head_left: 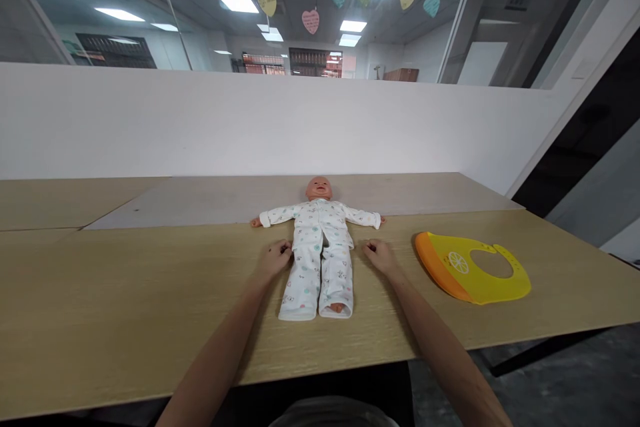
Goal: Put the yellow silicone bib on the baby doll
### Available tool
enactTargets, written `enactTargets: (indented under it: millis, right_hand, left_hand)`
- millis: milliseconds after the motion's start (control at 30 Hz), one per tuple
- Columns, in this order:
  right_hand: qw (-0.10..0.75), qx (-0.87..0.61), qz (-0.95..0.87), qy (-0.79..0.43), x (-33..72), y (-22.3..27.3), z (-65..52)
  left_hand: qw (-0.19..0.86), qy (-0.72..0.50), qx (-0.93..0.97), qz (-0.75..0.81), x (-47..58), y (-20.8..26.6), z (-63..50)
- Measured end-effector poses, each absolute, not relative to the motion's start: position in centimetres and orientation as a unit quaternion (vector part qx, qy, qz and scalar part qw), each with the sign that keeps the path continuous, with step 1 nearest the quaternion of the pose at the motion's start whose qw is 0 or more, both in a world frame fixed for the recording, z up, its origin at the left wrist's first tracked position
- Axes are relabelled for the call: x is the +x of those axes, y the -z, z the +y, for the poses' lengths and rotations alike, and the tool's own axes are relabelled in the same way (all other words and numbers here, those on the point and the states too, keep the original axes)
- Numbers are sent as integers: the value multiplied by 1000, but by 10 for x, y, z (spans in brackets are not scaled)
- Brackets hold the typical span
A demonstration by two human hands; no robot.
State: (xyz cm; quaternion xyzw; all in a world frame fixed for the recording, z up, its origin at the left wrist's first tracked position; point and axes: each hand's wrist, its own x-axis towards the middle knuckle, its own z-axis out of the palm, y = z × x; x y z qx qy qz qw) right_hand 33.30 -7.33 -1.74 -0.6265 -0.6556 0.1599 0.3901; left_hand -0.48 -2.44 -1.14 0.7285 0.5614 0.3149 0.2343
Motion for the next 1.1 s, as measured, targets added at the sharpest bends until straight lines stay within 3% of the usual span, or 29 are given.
enactTargets:
  millis: [233,467,567,733,1100]
  right_hand:
    - [369,-628,-667,-156,335,16,-75]
    - [156,-693,-704,-12,308,1,-87]
    - [102,-710,-697,11,292,-3,-86]
    - [90,-724,-684,13,286,-3,-83]
    - [92,-715,-693,4,291,-7,-87]
  left_hand:
    - [241,-324,734,546,-1,4,-32]
    - [140,-206,765,594,-9,-6,-34]
    - [94,-140,773,612,-11,-5,-33]
    - [33,-95,782,615,-6,-1,-31]
    - [99,-153,771,610,-8,-7,-33]
